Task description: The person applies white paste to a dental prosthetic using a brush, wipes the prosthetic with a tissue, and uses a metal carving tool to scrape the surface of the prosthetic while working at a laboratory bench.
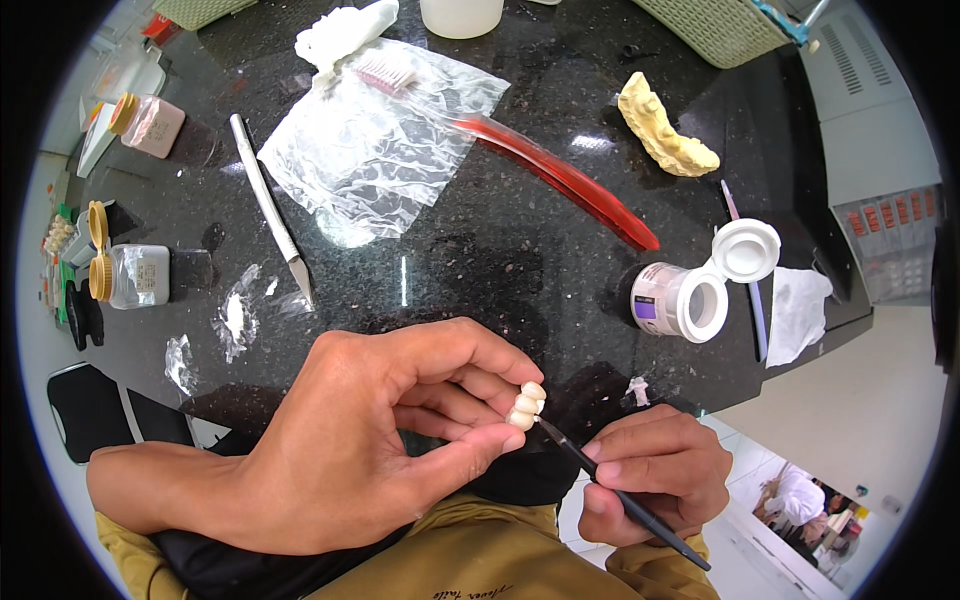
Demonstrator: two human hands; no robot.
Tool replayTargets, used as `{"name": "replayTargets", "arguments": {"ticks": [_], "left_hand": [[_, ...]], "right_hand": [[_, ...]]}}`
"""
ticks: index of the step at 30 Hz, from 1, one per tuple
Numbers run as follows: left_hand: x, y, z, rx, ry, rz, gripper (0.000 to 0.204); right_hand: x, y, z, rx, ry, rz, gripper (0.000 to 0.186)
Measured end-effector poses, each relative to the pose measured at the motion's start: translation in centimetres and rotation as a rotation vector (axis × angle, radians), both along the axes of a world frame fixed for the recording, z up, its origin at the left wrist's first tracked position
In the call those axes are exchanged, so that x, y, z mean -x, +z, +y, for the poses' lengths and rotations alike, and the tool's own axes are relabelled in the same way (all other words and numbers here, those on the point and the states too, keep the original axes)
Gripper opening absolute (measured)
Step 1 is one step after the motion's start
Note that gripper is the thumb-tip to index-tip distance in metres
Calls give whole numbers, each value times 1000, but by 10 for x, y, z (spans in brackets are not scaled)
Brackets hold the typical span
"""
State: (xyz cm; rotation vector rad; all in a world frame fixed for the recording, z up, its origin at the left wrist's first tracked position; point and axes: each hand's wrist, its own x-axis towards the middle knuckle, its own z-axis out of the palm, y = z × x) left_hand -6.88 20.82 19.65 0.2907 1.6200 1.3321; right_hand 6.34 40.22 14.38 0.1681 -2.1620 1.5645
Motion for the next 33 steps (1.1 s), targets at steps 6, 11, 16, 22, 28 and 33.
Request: {"name": "replayTargets", "arguments": {"ticks": [6,11,16,22,28,33], "left_hand": [[0,0,0,-11,-3,5,32],[1,0,0,-11,-11,12,32],[1,0,0,-9,-13,9,32],[0,1,0,-13,-11,20,32],[1,0,0,-11,-9,20,32],[1,0,0,-6,-7,14,32]], "right_hand": [[0,1,1,-18,16,-15,26],[0,2,1,-29,22,-30,26],[0,1,1,-17,16,-17,26],[-1,1,1,-9,10,-10,25],[0,1,1,-13,13,-12,23],[-1,2,1,-13,13,-20,23]]}}
